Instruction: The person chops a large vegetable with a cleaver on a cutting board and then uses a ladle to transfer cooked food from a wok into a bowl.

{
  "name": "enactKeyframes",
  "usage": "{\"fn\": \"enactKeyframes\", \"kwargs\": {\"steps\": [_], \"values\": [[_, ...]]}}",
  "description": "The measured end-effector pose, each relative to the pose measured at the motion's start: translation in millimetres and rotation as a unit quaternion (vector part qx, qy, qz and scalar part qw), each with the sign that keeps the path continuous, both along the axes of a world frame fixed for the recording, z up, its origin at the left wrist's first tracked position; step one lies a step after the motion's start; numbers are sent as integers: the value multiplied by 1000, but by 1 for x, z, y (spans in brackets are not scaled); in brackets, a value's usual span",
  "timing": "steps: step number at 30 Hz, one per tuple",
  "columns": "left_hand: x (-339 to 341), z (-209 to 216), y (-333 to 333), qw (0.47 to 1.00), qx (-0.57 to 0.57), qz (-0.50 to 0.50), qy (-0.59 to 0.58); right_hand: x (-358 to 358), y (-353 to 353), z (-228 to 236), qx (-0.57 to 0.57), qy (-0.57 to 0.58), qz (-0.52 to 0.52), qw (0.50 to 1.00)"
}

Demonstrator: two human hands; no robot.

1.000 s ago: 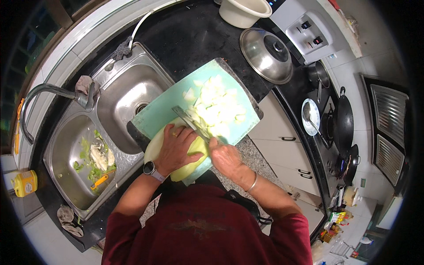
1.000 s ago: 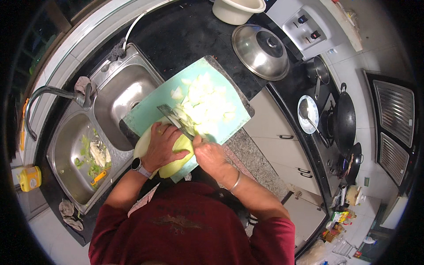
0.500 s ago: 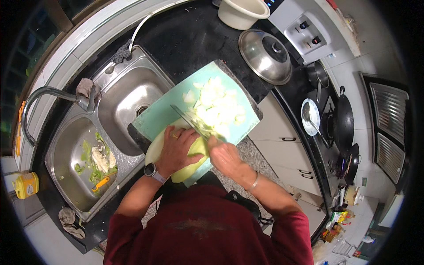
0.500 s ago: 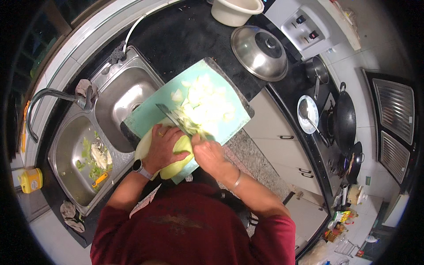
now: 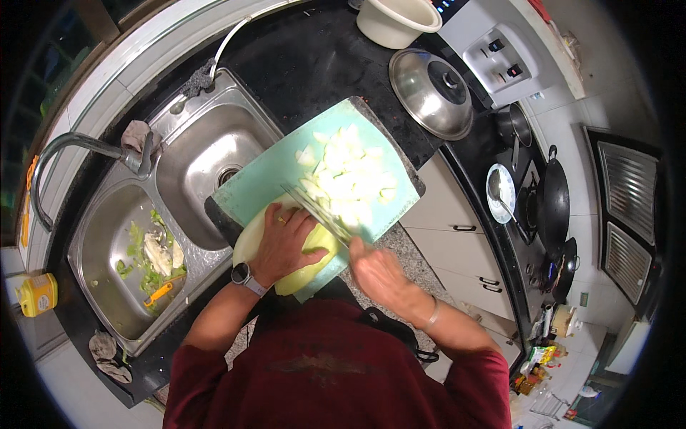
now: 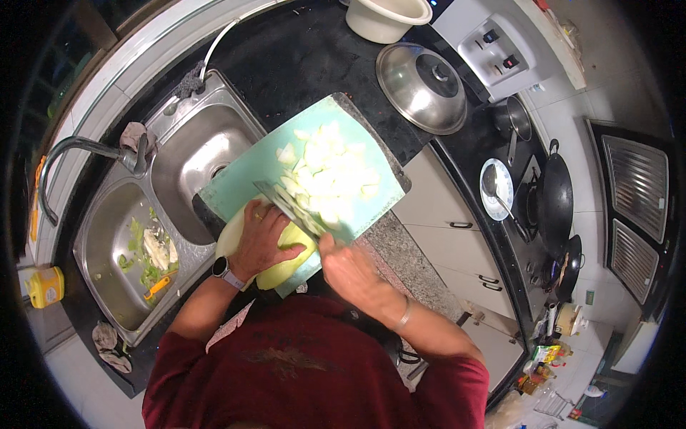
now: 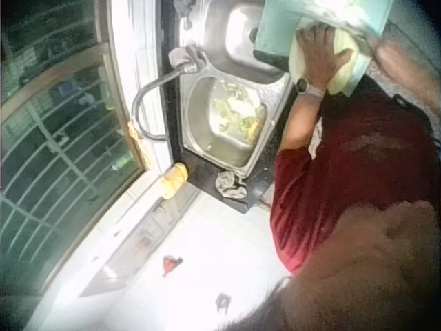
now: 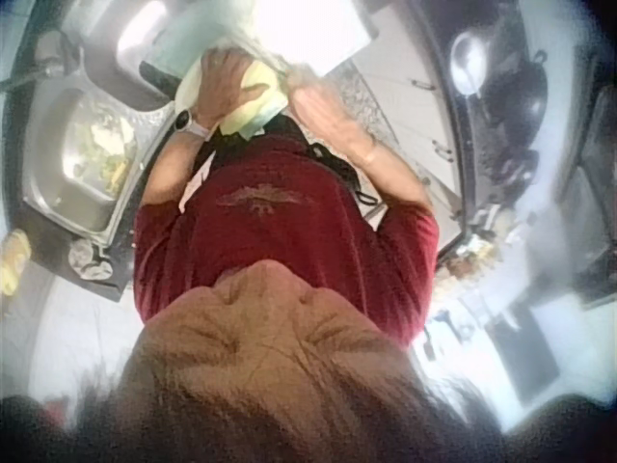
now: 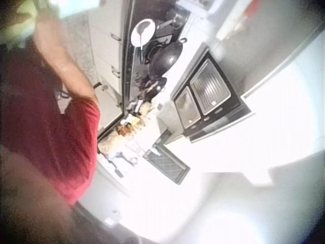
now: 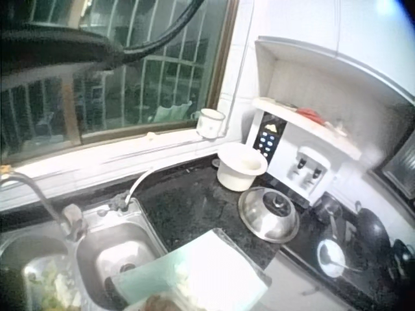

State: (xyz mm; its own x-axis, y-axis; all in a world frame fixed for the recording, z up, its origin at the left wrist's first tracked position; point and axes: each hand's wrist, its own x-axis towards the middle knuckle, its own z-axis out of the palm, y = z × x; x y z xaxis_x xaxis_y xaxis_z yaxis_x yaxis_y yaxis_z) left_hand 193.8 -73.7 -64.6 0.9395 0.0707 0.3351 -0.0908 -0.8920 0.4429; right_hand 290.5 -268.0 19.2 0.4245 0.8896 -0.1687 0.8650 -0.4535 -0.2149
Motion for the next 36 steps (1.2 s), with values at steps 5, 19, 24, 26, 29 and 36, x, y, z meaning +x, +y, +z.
{"fn": "enactKeyframes", "kwargs": {"steps": [5,19,24,26,29,36], "values": [[0,0,-1,1000,-8,-14,26,-4,7,-23,-7,-5,-14,1000],[2,2,0,999,-30,-20,2,4,15,-41,49,-18,-6,999],[-3,2,1,1000,-29,-2,7,-2,2,-4,35,15,4,999],[-4,2,0,999,-30,1,14,-6,-6,0,45,32,0,998],[-2,3,-1,999,-30,-5,13,-5,-1,-25,51,17,-5,999],[-8,10,1,1000,-8,-11,27,3,36,-49,37,-6,-27,999]]}}
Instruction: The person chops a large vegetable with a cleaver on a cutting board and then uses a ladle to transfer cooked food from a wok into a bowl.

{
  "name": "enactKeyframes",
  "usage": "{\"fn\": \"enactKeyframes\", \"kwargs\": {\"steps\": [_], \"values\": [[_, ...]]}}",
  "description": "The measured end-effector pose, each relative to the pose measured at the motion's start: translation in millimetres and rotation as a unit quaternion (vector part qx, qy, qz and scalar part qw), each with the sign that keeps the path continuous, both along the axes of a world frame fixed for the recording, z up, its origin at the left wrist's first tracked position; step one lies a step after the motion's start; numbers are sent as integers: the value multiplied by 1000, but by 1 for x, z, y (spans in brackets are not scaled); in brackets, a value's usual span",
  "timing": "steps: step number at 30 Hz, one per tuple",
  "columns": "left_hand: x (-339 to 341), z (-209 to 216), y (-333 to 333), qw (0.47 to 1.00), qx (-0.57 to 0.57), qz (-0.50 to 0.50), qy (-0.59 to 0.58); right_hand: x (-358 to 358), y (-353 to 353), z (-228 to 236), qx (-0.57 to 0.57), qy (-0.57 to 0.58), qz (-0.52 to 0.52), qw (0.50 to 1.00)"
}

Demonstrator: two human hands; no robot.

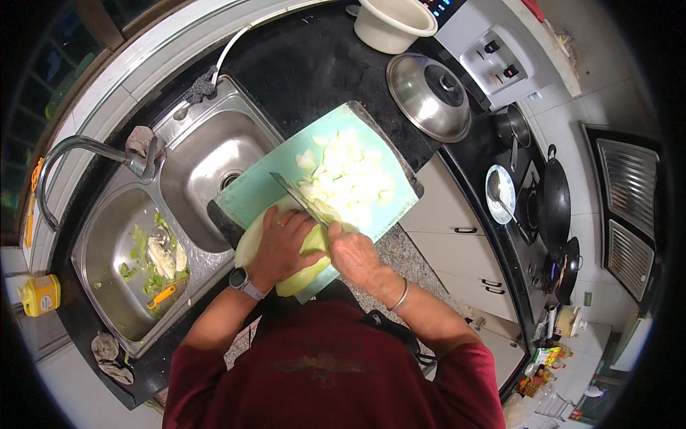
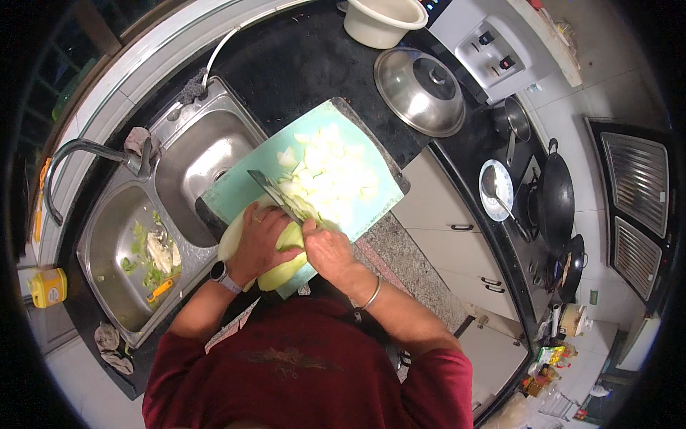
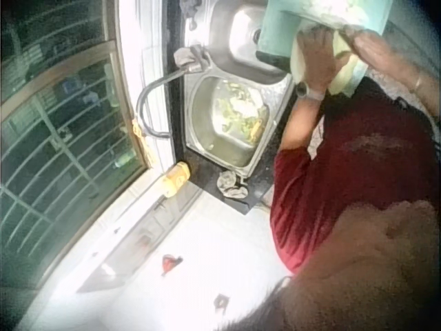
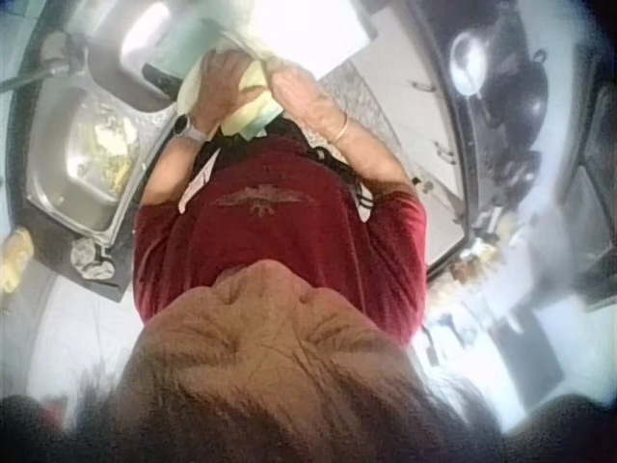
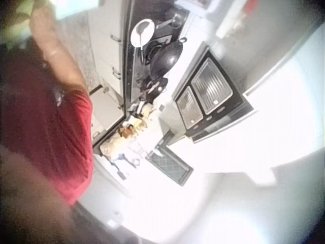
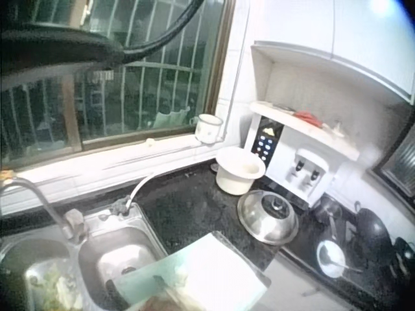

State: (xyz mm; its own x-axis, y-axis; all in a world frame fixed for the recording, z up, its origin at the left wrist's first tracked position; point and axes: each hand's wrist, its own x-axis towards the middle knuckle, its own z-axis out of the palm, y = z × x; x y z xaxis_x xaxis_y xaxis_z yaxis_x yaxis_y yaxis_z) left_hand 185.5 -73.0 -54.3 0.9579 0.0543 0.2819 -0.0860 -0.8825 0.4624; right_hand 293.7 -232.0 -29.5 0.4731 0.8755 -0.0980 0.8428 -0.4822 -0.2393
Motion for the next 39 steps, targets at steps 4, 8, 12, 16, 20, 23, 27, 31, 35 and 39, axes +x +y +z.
{"fn": "enactKeyframes", "kwargs": {"steps": [4,8,12,16,20,23,27,31,35,39], "values": [[-6,1,2,1000,0,9,7,1,1,4,-45,5,-10,999],[-8,-5,3,1000,16,14,11,-3,-18,29,5,-13,26,1000],[-10,-9,2,1000,16,16,13,-16,-34,58,-44,-15,53,998],[-7,-8,1,1000,18,18,-7,-8,-17,20,-10,-43,32,999],[-6,-5,1,1000,15,9,5,-3,3,6,-15,-38,23,999],[-8,-8,3,1000,7,21,-9,-10,-19,37,0,-24,45,999],[-7,-8,1,999,19,26,-19,-16,-42,42,-7,7,53,999],[-3,-6,2,1000,13,11,-7,-6,-10,5,-30,-26,26,999],[-5,-5,5,1000,15,16,-18,-6,-16,32,-8,-11,44,999],[-8,-3,2,1000,-4,26,-11,-17,-44,40,-44,9,50,998]]}}
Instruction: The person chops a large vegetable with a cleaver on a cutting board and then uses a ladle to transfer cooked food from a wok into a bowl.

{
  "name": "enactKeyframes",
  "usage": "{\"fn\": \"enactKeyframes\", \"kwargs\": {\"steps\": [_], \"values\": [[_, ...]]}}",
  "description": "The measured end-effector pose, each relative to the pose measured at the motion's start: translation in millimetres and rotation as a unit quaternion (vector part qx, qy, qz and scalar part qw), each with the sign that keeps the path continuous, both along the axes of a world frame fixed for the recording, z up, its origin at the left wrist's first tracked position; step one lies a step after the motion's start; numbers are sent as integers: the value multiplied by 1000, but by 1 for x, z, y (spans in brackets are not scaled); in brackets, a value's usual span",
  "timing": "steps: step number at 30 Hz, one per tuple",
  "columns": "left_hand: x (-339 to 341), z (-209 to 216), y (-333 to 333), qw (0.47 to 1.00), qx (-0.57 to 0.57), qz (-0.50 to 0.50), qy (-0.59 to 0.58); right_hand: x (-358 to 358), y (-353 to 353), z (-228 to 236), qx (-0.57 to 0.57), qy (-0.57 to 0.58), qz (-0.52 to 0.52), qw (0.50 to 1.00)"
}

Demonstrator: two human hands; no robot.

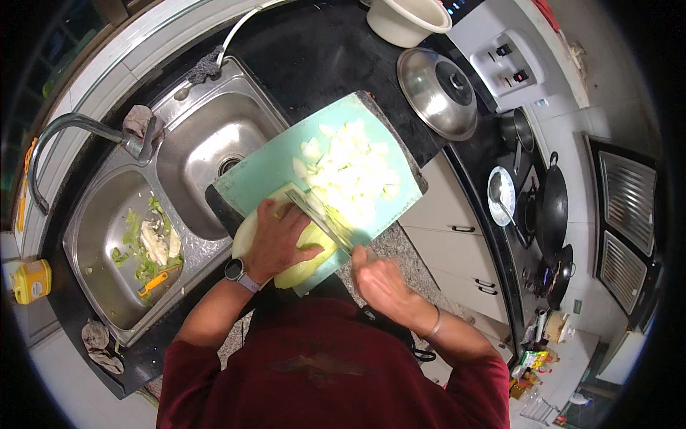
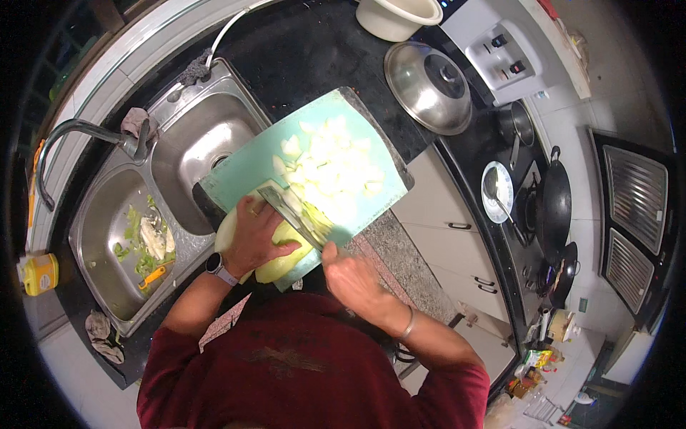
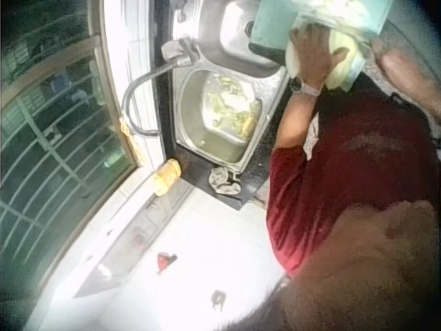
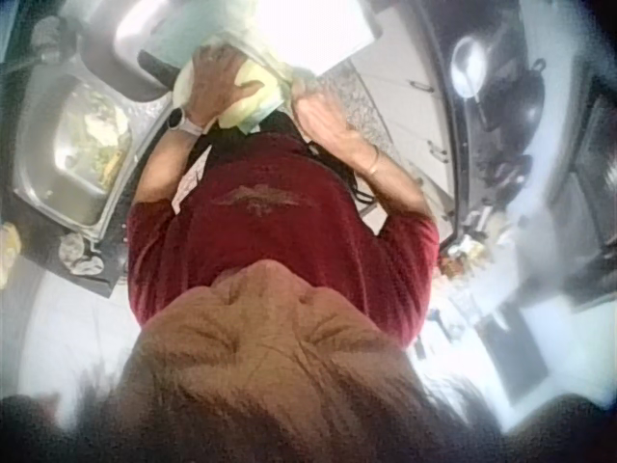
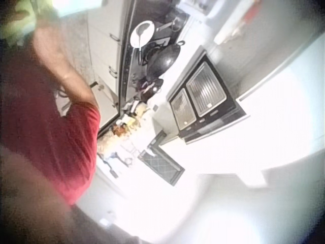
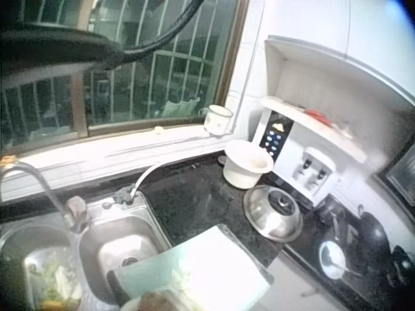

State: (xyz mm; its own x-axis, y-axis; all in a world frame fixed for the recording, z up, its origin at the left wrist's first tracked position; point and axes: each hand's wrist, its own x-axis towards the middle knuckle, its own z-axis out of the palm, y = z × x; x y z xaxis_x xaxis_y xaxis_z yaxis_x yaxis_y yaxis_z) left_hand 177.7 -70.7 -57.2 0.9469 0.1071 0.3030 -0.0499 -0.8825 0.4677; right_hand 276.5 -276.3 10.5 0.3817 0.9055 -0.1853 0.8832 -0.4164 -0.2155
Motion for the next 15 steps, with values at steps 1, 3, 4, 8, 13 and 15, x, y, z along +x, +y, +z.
{"fn": "enactKeyframes", "kwargs": {"steps": [1,3,4,8,13,15], "values": [[2,0,-1,1000,-5,-4,3,-1,-1,-7,-19,-5,-7,1000],[3,2,-1,1000,-11,-14,13,3,16,-25,11,-24,-7,1000],[5,2,-1,1000,-3,-15,4,6,24,-31,37,-30,-9,999],[2,-6,2,1000,10,-11,-7,8,16,-9,9,-15,-16,1000],[0,-6,-1,1000,7,-7,-2,0,-1,3,11,4,-13,1000],[2,-3,-1,1000,0,-20,0,7,16,-26,18,-23,-7,1000]]}}
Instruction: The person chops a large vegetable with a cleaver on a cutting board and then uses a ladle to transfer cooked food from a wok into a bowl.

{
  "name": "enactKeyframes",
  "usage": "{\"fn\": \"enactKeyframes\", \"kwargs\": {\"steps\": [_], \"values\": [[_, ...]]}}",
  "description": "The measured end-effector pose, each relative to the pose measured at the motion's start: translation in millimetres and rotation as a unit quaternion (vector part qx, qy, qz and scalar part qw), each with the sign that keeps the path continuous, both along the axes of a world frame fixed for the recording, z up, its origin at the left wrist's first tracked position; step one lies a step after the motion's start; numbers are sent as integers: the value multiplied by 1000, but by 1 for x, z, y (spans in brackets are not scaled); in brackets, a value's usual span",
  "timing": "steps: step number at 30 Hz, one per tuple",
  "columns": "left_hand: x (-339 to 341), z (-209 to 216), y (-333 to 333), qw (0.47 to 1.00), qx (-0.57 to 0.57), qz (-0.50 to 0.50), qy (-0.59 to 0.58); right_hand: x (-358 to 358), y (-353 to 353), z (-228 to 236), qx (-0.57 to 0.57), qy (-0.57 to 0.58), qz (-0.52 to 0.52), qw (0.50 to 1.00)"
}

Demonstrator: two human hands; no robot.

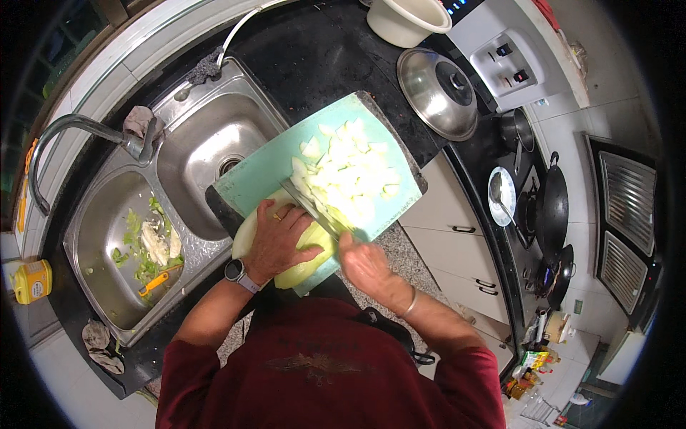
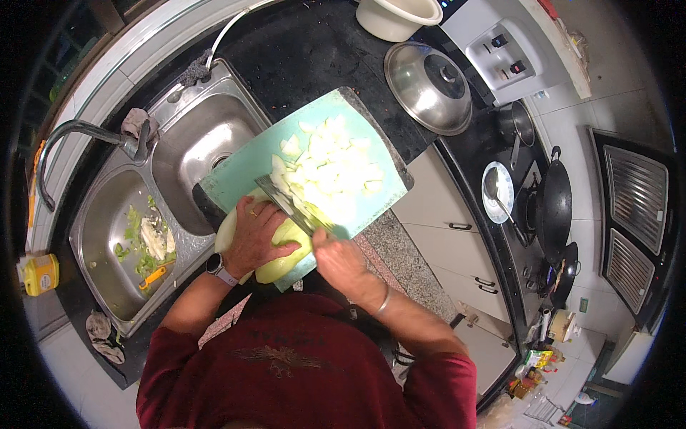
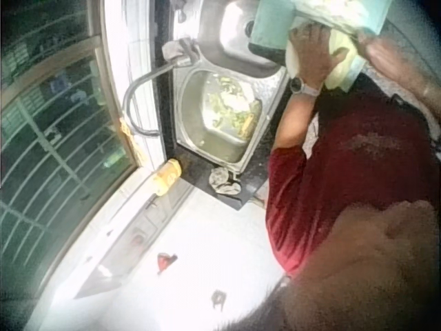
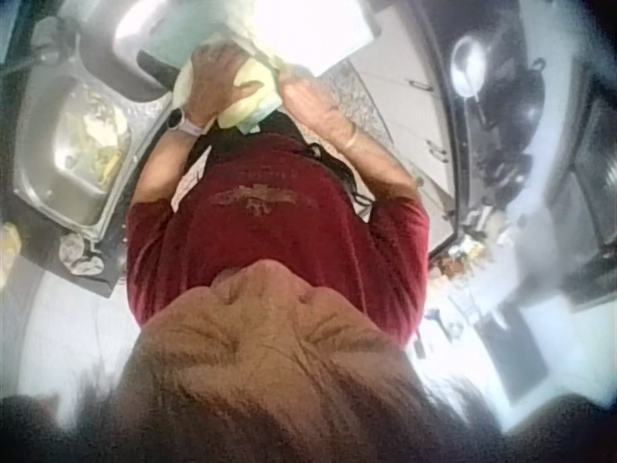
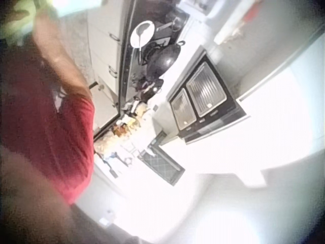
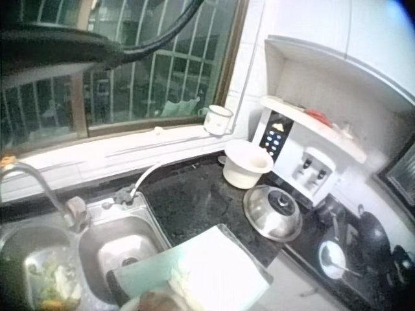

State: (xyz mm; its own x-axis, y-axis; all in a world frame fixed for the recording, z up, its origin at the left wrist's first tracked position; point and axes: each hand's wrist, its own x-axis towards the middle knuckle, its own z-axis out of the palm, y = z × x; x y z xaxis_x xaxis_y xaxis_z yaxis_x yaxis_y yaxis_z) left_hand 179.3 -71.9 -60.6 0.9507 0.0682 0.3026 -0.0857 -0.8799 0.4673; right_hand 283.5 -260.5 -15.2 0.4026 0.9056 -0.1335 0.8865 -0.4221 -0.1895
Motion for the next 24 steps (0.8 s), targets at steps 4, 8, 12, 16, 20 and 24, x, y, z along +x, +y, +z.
{"fn": "enactKeyframes", "kwargs": {"steps": [4,8,12,16,20,24], "values": [[0,1,1,1000,-1,14,-3,-1,4,14,5,-25,-7,1000],[-2,0,1,1000,6,30,-6,-9,-15,38,-50,32,-6,998],[0,2,2,1000,0,9,17,2,12,2,39,-24,12,999],[-1,-1,2,1000,3,22,-18,6,11,14,65,11,26,997],[-2,-1,1,1000,-5,30,-1,-5,-12,34,16,50,17,998],[-1,-6,1,1000,-8,9,18,1,16,-7,32,27,5,999]]}}
